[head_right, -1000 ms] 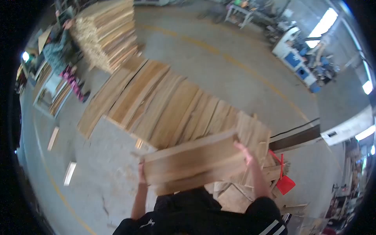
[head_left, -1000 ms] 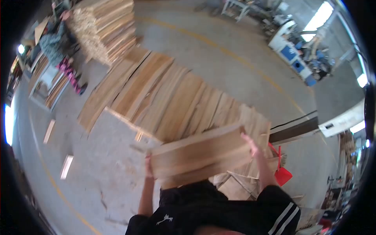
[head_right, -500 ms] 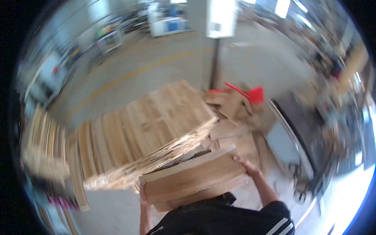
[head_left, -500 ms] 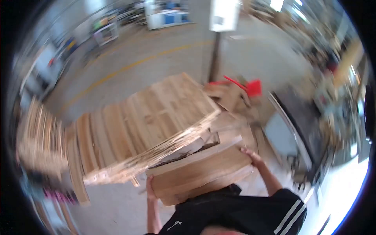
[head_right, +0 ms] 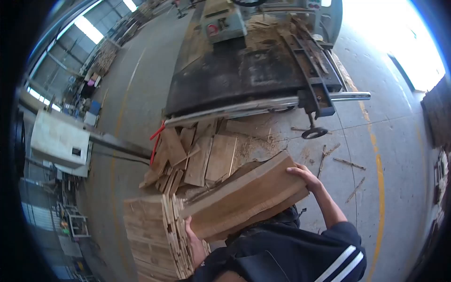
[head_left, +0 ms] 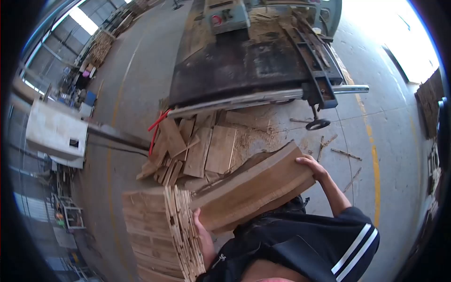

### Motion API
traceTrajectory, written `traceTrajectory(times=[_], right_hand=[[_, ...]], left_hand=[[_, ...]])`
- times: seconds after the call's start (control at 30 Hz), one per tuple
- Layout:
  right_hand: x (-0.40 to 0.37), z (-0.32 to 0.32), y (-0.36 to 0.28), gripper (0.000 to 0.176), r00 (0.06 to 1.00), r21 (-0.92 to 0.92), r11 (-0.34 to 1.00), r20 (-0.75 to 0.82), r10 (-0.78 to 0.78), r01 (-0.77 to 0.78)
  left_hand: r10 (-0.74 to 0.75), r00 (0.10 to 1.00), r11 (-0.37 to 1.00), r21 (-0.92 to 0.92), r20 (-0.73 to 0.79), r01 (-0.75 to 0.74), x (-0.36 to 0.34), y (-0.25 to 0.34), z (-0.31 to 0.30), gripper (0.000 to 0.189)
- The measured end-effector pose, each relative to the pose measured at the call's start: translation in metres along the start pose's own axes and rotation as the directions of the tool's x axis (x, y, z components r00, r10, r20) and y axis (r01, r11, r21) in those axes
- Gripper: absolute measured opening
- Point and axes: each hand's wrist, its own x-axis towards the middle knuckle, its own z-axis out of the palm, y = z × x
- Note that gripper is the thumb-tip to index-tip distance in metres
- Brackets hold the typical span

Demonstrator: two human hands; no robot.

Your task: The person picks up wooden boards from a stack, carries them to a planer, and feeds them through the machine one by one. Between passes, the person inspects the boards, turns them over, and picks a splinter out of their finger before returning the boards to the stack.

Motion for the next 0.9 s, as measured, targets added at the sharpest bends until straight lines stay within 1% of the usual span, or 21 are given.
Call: traceTrajectory(times=[0.03,0.07,0.1,0.17,0.2,0.23,0.27,0.3,0.33,0.37,0.4,0.53,0.57,0.6,0.63,0.67,0.7,0.77,0.8,0.87,0.9], right_hand=[[-0.010,-0.013,-0.004,0.071,0.994,0.098,0.995,-0.105,-0.019,0.029],[-0.015,-0.022,-0.009,0.069,0.976,0.201,0.977,-0.215,-0.026,0.071],[-0.016,-0.031,-0.009,0.069,0.970,0.230,0.970,-0.241,-0.022,0.079],[-0.031,-0.054,-0.005,0.068,0.919,0.328,0.919,-0.386,-0.081,0.218],[-0.034,-0.063,0.009,0.068,0.898,0.374,0.891,-0.433,-0.078,0.258],[-0.036,-0.065,0.021,0.070,0.871,0.412,0.863,-0.488,-0.062,0.293],[-0.037,-0.058,0.028,0.071,0.813,0.434,0.825,-0.580,-0.053,0.363],[-0.033,-0.047,0.032,0.071,0.748,0.446,0.784,-0.662,-0.035,0.431],[-0.028,-0.037,0.032,0.072,0.731,0.468,0.749,-0.682,-0.032,0.469],[-0.022,-0.028,0.033,0.072,0.714,0.487,0.713,-0.700,-0.027,0.505],[-0.010,-0.018,0.039,0.073,0.663,0.483,0.671,-0.748,-0.018,0.563],[0.024,0.037,0.028,0.074,0.563,0.536,0.525,-0.817,0.124,0.661],[0.039,0.051,0.001,0.073,0.467,0.455,0.505,-0.877,0.112,0.733],[0.050,0.054,-0.021,0.073,0.367,0.367,0.493,-0.925,0.103,0.789],[0.056,0.055,-0.033,0.073,0.339,0.349,0.505,-0.934,0.115,0.789],[0.061,0.063,-0.041,0.072,0.342,0.386,0.472,-0.922,0.181,0.792],[0.066,0.070,-0.049,0.072,0.348,0.423,0.433,-0.905,0.244,0.796],[0.079,0.080,-0.076,0.072,0.309,0.385,0.425,-0.921,0.238,0.819],[0.085,0.083,-0.090,0.071,0.296,0.369,0.402,-0.926,0.233,0.838],[0.102,0.087,-0.104,0.069,0.286,0.359,0.351,-0.927,0.244,0.865],[0.115,0.086,-0.117,0.069,0.274,0.352,0.347,-0.927,0.255,0.869]], left_hand=[[-0.061,0.998,0.996,0.059,-0.029,0.062,0.010,0.033,0.056,0.063],[-0.026,0.999,0.988,0.153,0.025,0.022,0.031,0.055,0.093,0.062],[0.001,0.995,0.971,0.238,0.096,-0.024,0.049,0.081,0.141,0.061],[-0.063,0.974,0.926,0.377,0.219,-0.025,0.070,0.135,0.238,0.058],[-0.181,0.875,0.945,0.327,0.450,0.027,0.138,0.139,0.248,0.054],[-0.170,0.773,0.948,0.314,0.611,-0.040,0.174,0.152,0.286,0.051],[-0.196,0.658,0.942,0.326,0.728,-0.080,0.176,0.176,0.347,0.051],[-0.178,0.513,0.896,0.354,0.840,-0.269,0.206,0.189,0.397,0.050],[-0.260,0.435,0.863,0.409,0.862,-0.295,0.208,0.204,0.454,0.052],[-0.219,0.512,0.838,0.429,0.831,-0.338,0.198,0.209,0.506,0.056],[-0.348,0.387,0.787,0.491,0.854,-0.374,0.236,0.206,0.554,0.061],[-0.583,0.239,0.599,0.609,0.777,-0.519,0.268,0.193,0.706,0.074],[-0.585,0.198,0.614,0.589,0.786,-0.525,0.281,0.191,0.746,0.074],[-0.617,0.214,0.409,0.540,0.758,-0.735,0.291,0.187,0.780,0.080],[-0.645,0.251,0.165,0.452,0.722,-0.876,0.302,0.178,0.798,0.085],[-0.458,0.263,-0.419,0.054,0.850,-0.906,0.261,0.197,0.808,0.088],[-0.486,0.248,-0.398,0.041,0.838,-0.917,0.258,0.193,0.808,0.088],[-0.163,-0.057,-0.598,-0.145,0.985,-0.788,0.261,0.186,0.811,0.076],[-0.171,-0.052,-0.583,-0.144,0.984,-0.800,0.268,0.180,0.811,0.076],[0.074,-0.103,-0.433,-0.061,0.992,-0.899,0.283,0.169,0.806,0.072],[0.062,-0.112,-0.427,-0.075,0.992,-0.901,0.291,0.165,0.802,0.072]])
